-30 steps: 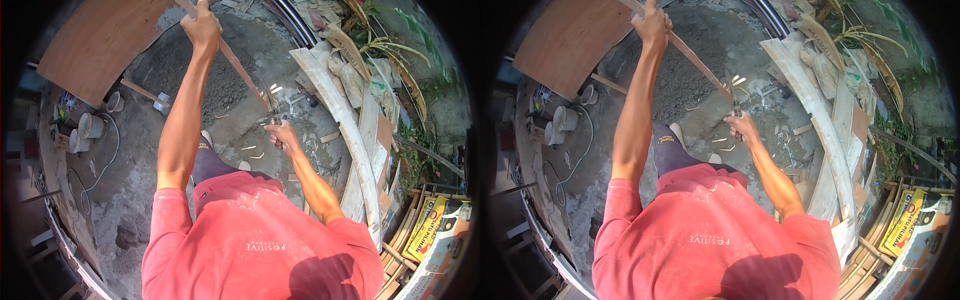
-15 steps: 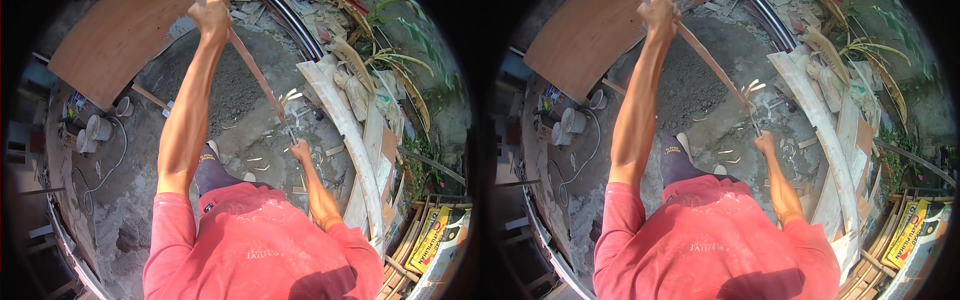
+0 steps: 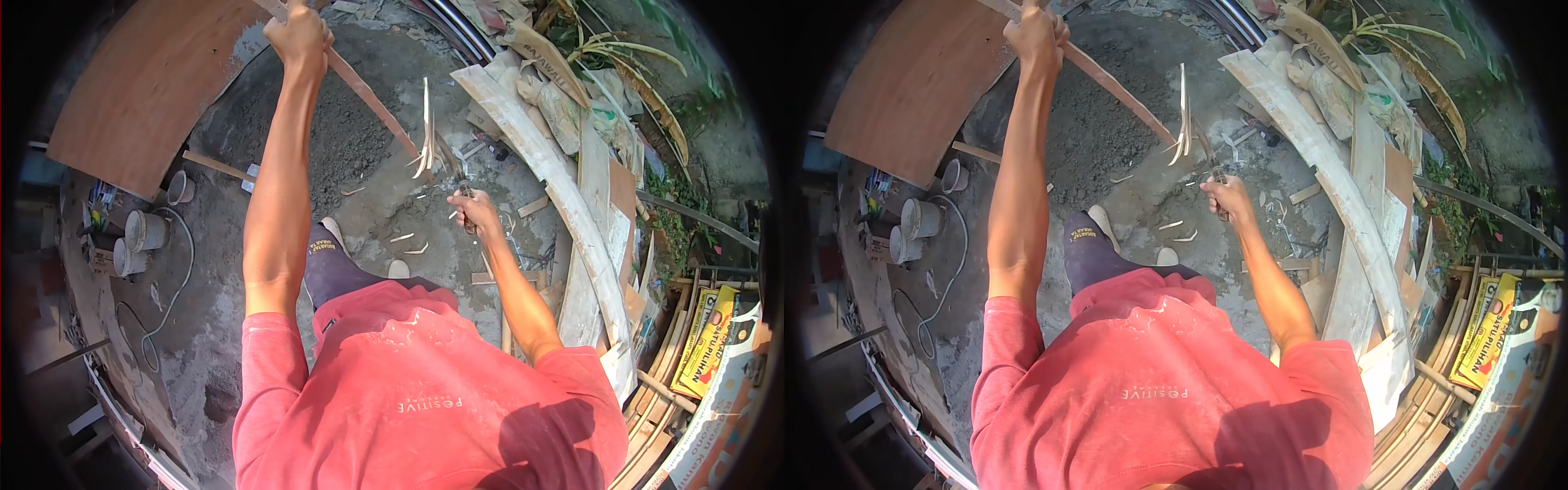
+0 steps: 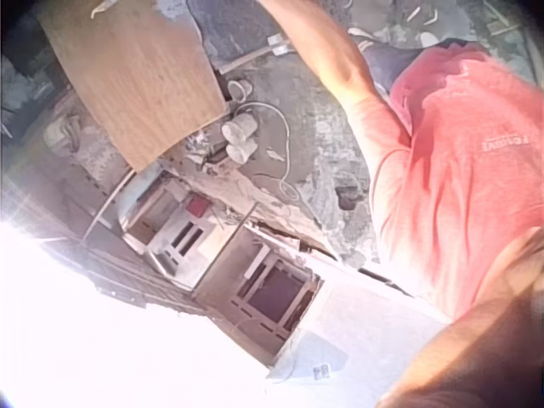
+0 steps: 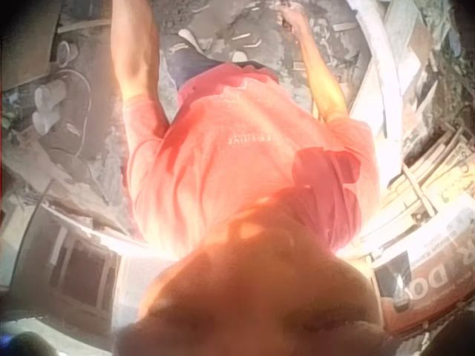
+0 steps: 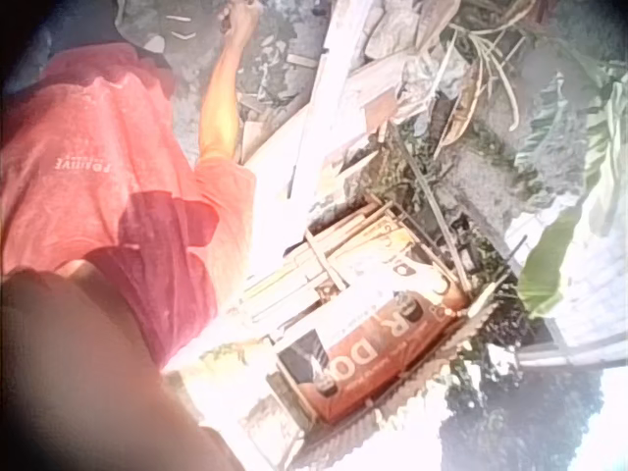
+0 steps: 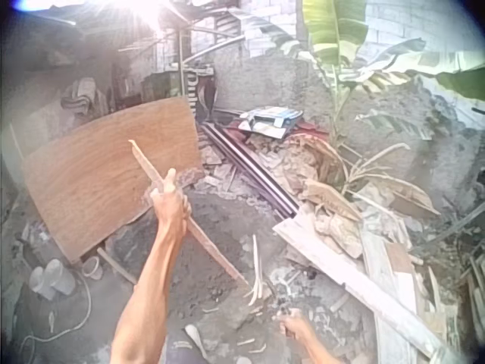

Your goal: The person uses a large blade to whittle and shave down the end of a long curved wooden strip. The person holds the wood in one hand and repeatedly scrapes the blade against the tip to shape it while standing in an outdoor work area.

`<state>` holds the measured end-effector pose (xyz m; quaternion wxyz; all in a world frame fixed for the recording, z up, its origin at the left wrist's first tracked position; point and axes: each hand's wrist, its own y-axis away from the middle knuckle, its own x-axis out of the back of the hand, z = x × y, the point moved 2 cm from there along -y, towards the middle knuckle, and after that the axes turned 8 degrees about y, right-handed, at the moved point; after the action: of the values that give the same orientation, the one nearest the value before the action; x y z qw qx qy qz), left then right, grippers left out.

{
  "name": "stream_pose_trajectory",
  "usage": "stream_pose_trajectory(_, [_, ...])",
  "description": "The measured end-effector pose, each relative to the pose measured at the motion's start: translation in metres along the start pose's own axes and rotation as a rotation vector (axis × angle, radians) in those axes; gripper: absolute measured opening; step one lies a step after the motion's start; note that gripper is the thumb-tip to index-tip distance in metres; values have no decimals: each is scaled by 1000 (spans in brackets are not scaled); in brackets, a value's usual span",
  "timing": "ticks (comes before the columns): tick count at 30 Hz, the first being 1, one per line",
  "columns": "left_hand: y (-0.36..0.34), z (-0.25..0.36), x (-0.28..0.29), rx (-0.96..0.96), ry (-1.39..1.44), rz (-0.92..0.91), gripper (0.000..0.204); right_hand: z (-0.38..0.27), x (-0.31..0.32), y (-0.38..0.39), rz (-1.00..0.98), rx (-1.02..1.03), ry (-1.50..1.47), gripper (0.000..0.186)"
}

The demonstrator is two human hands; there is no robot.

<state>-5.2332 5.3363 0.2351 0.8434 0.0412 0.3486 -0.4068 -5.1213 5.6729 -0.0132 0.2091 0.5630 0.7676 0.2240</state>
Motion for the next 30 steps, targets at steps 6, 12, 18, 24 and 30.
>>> stream_pose_trajectory(6, [-2, 2, 15, 154, 136, -205, 45, 9, 22, 20, 412, 117, 72, 29])
stream_pose_trajectory(12, [-13, 8, 24, 378, 270, -387, 61, 24, 24, 5, 559, 558, 433, 49])
stream_pose_trajectory(18, [-30, 12, 45, 550, 733, -600, 78, 52, 3, 14, 557, 550, 508, 44])
stream_pose_trajectory(24, [-31, 57, 43, 162, 170, -500, 84, 98, 28, 34, 659, 453, 466, 37])
stream_pose_trajectory(30, [-17, 117, 39, -95, 43, -516, 87, 161, 75, 52, 695, 288, 501, 42])
